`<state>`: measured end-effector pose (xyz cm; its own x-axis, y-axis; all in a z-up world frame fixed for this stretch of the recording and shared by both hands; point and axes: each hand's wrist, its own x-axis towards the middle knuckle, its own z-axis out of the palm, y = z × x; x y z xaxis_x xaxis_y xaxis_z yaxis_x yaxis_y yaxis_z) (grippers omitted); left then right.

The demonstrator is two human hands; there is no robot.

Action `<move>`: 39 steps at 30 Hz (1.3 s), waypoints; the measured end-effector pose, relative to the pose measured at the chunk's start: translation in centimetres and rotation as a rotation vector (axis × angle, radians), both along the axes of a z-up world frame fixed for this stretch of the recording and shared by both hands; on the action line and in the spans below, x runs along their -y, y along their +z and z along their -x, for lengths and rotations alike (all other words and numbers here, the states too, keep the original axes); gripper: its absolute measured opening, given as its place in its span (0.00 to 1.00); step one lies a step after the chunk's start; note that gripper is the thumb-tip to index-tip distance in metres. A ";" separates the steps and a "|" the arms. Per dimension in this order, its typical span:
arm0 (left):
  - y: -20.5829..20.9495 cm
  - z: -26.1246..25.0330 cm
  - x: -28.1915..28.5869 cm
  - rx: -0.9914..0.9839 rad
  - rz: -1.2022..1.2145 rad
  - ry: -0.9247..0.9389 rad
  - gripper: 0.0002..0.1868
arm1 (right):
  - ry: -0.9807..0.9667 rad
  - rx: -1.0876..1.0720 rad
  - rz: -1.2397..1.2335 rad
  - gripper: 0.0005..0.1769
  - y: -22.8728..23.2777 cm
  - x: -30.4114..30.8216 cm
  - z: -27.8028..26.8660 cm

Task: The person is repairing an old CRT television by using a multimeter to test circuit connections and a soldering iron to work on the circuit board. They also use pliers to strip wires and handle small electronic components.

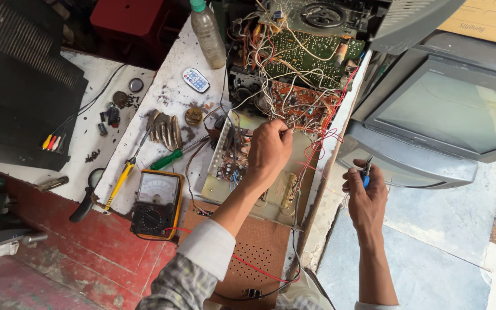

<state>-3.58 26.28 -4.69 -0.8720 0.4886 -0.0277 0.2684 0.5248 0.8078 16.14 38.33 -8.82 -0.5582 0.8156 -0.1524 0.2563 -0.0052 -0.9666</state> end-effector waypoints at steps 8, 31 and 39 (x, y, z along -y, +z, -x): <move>-1.1 -1.0 0.4 -0.176 -0.135 -0.036 0.05 | 0.156 0.083 0.019 0.16 -0.9 -1.6 0.3; -0.5 -2.6 0.8 0.095 -0.151 0.070 0.10 | 0.791 0.334 -0.215 0.14 3.0 -3.0 7.6; -1.2 -2.4 1.4 -0.095 -0.227 0.013 0.08 | 0.835 0.285 -0.253 0.15 1.6 -3.0 8.1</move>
